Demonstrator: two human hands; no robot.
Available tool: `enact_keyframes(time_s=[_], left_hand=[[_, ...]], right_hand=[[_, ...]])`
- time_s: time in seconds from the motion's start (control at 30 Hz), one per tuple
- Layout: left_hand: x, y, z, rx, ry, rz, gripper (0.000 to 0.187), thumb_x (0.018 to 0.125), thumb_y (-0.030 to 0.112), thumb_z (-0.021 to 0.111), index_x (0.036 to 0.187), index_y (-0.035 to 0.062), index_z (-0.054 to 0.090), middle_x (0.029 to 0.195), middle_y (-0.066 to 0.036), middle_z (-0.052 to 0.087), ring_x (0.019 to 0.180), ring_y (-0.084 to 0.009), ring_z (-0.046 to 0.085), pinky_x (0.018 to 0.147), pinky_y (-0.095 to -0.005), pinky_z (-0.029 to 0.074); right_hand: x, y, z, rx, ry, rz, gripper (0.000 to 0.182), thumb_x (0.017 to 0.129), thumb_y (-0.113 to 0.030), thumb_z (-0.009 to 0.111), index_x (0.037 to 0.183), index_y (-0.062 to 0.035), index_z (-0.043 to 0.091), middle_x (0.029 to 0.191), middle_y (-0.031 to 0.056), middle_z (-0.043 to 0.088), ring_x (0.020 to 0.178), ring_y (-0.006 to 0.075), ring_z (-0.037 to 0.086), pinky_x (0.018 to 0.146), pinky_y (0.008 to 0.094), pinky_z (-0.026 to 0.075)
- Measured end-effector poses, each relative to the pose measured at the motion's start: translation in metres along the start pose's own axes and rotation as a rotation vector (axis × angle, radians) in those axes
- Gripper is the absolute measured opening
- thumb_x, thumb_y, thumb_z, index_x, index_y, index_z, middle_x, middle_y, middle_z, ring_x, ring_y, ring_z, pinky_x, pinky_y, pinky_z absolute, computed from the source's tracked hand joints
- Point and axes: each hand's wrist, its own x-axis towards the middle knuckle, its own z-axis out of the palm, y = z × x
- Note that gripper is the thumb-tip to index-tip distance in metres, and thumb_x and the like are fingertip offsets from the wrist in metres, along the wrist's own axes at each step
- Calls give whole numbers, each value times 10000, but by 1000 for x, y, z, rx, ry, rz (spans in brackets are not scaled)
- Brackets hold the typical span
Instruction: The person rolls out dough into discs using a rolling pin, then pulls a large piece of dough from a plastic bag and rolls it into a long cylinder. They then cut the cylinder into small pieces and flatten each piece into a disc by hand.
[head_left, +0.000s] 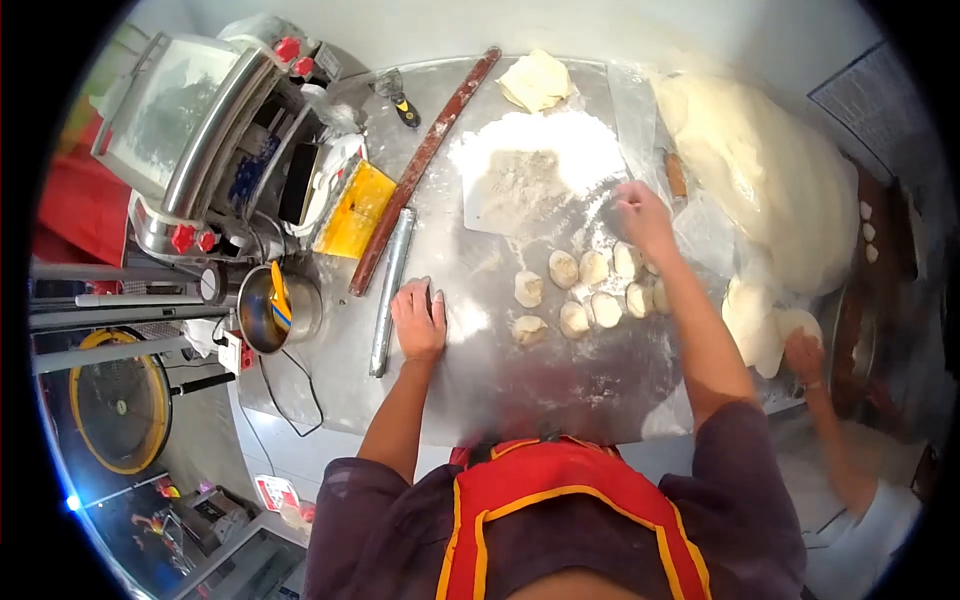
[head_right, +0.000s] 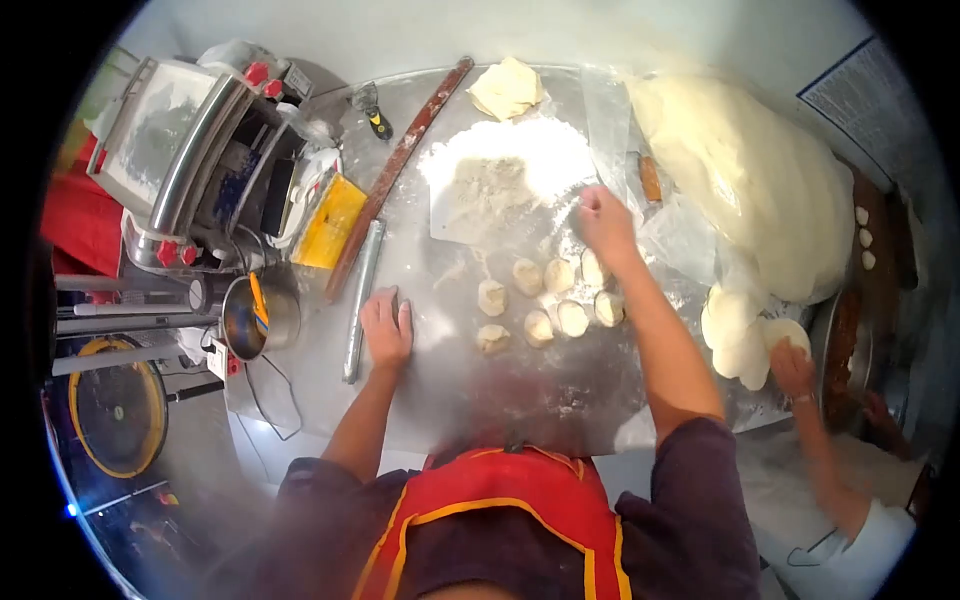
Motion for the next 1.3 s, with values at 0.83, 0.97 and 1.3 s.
enact_keyframes(time_s=[0.83,0.97,1.3], left_hand=[[-1,0,1,57,-34,-27,388,889,231,623,1233,69,545,1207,-145,525,1135,-344,488,981,-463,378],[-3,-4,4,51,-6,-15,395,876,228,636,1226,68,547,1215,-142,523,1141,-345,486,991,-463,375],[-5,-5,6,46,-20,-8,406,876,245,642,1230,66,553,1236,-133,514,1169,-331,468,1023,-453,361]], right_hand=[[-36,-44,13,-174,-585,-37,242,808,25,634,1033,-14,714,980,153,713,864,207,669,773,312,526],[-38,27,-39,-175,-342,50,276,785,72,574,968,-48,742,991,148,718,875,236,691,778,312,532],[-106,-1,-20,57,-463,65,278,782,106,577,990,-17,716,924,96,712,787,156,632,715,290,515]])
